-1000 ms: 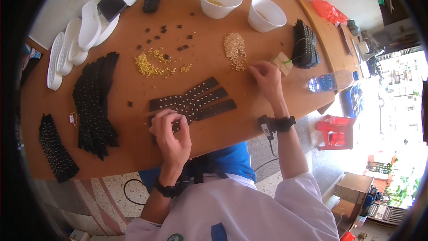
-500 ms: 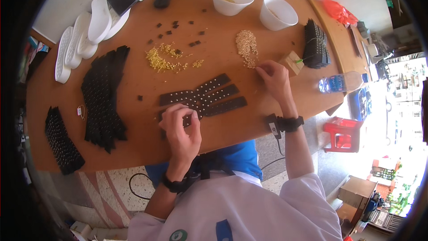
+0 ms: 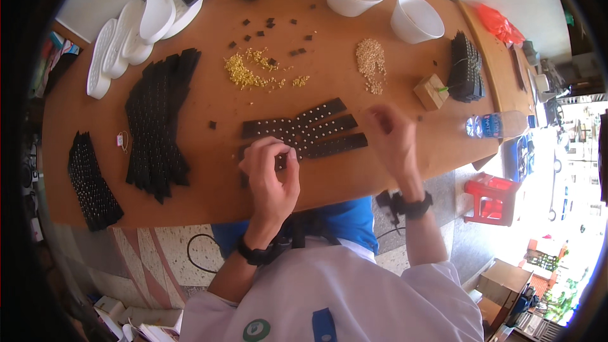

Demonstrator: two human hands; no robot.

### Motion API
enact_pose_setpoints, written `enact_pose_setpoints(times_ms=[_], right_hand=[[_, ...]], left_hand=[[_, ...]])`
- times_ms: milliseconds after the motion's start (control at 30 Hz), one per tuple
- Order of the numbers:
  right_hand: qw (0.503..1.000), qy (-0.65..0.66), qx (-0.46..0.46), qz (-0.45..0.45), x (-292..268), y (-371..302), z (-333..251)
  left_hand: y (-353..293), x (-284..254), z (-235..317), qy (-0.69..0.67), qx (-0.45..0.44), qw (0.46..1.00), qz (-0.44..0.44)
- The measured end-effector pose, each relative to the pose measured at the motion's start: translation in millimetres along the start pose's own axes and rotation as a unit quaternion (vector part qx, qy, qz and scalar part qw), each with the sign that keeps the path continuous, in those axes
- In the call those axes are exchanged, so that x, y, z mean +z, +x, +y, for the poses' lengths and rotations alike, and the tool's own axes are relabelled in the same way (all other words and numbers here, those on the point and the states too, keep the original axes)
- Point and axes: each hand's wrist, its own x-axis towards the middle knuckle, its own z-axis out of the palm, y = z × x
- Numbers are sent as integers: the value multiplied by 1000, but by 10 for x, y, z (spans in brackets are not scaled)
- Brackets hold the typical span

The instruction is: Placing and pressing decorative metal studs onto leather straps for shoe assembly.

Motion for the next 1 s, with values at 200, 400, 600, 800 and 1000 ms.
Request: enact_pose_setpoints(times_ms=[200, 400, 600, 800, 1000], right_hand=[[986, -31, -133, -90, 392, -386, -220], [982, -57, -156, -95, 445, -412, -221], [977, -78, -167, -103, 444, -400, -191], [981, -53, -163, -93, 443, -389, -196], [976, -79, -169, -112, 436, -386, -200]], left_hand=[[-12, 13, -10, 7, 5, 1000, 1], [-20, 19, -37, -7, 3, 1000, 1], [-25, 18, -43, -5, 2, 1000, -5], [-16, 20, -29, -4, 4, 1000, -2], [-5, 17, -17, 0, 8, 1000, -1]])
